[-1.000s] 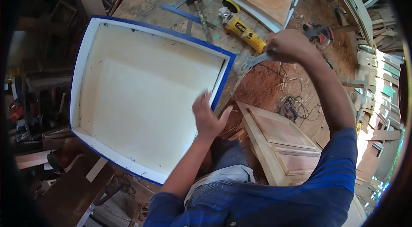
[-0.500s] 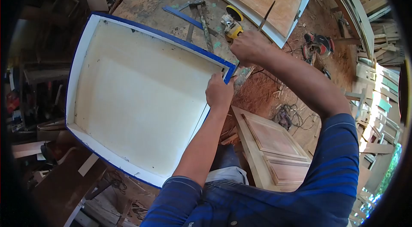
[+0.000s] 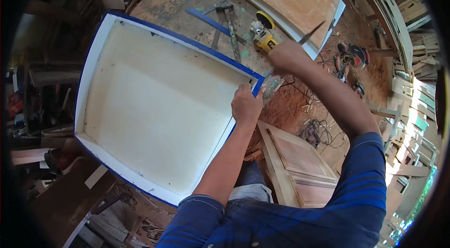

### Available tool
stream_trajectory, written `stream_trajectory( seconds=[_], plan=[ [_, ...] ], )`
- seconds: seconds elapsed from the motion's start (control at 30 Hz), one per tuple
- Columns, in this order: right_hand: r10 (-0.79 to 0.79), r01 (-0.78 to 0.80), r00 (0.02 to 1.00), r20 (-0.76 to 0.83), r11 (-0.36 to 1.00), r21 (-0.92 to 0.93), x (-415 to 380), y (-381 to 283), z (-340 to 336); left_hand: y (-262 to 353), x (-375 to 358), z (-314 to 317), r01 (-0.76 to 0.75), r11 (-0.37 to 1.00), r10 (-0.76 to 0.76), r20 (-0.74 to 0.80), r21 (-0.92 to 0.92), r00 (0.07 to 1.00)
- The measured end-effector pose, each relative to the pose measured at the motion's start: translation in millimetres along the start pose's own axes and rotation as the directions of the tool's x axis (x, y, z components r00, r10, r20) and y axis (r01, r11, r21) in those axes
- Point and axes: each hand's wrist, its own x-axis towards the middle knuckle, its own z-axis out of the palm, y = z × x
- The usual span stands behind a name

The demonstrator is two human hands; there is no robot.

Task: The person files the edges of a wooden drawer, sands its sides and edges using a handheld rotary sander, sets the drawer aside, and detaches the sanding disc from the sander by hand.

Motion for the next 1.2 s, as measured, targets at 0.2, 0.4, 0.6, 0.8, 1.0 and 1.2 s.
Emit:
stream_trajectory(
  seconds=[0.2, 0.4, 0.6, 0.8, 1.0, 1.2],
  plan=[
    [0.219, -0.184, 0.962, -0.160, 0.960, 0.209, -14, 50, -59, -1, 0, 4, -0.016, 1.000, 0.016, -0.044, 0.000, 0.999],
    [0.182, 0.114, 0.859, -0.478, 0.843, 0.525, 121, 0, 37, 4, -1, 1, -0.024, 0.998, 0.026, -0.028, 0.060, 0.999],
    [0.311, 0.404, 0.659, -0.685, 0.622, 0.671, 156, -75, 68, -4, -2, 6, -0.089, 0.996, 0.089, -0.069, -0.007, 0.994],
    [0.638, 0.019, 0.582, -0.504, 0.610, 0.793, 74, -10, 121, 4, -2, 1, -0.051, 0.997, 0.054, -0.051, 0.060, 0.997],
    [0.615, -0.252, 0.738, -0.278, 0.634, 0.731, 77, 7, 164, 8, -8, 0, -0.055, 0.998, 0.058, -0.073, 0.041, 0.996],
    [0.751, -0.100, 0.660, -0.001, 0.089, 0.991, -62, -44, 172, 9, -20, -8, -0.170, 0.981, 0.160, -0.103, -0.091, 0.982]
  ],
)
